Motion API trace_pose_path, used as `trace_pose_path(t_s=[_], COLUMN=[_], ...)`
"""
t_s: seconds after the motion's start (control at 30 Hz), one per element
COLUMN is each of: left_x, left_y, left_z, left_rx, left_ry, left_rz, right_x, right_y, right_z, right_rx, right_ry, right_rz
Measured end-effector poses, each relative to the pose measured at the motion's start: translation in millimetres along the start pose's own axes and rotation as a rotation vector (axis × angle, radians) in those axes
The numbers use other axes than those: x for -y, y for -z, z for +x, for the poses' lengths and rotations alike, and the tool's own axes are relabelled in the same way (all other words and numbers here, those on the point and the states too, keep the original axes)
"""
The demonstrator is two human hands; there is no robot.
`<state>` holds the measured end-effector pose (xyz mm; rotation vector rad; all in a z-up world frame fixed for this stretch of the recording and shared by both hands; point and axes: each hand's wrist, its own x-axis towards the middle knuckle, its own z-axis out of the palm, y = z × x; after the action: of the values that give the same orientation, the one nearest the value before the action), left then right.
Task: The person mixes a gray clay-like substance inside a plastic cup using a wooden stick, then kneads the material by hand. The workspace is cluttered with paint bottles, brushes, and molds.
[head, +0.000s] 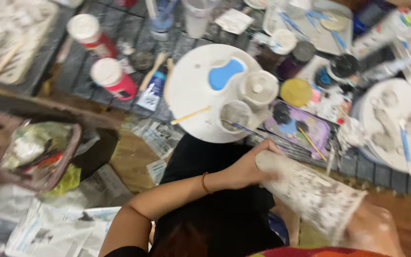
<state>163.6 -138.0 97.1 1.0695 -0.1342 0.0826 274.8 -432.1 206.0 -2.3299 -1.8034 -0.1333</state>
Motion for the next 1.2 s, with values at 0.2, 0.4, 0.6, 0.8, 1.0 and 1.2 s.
trace_pose_path(t_s=[0.2, 0.4, 0.6, 0.8, 1.0, 1.2], left_x=[4.5, 66.4, 97.9, 105.1, 105.2, 130.0], left_y=[-39.2, -43.1, -27.1, 4.4, 14.5, 26.8], left_z=[20.2, 68.6, 95.2, 99.5, 117.2, 114.5], left_rx=[0.372, 0.286, 0.162, 0.061, 0.035, 0.069], left_ry=[-0.096, -0.393, -0.351, -0.31, -0.406, -0.406], left_rz=[0.424, 0.887, 0.876, 0.774, 0.815, 0.838], right_x=[-9.9, -15.9, -5.6, -0.4, -12.7, -14.9], right_y=[22.3, -32.3, -62.3, -53.9, -47.3, -34.8], right_z=[-88.3, -101.7, -5.0, 54.2, 72.1, 91.9], right_rx=[-0.041, 0.005, -0.048, -0.311, -0.159, 0.002], right_ry=[-0.351, -0.822, -0.771, -0.679, -0.643, -0.613], right_rz=[0.2, 0.093, 0.201, 0.288, 0.215, 0.255])
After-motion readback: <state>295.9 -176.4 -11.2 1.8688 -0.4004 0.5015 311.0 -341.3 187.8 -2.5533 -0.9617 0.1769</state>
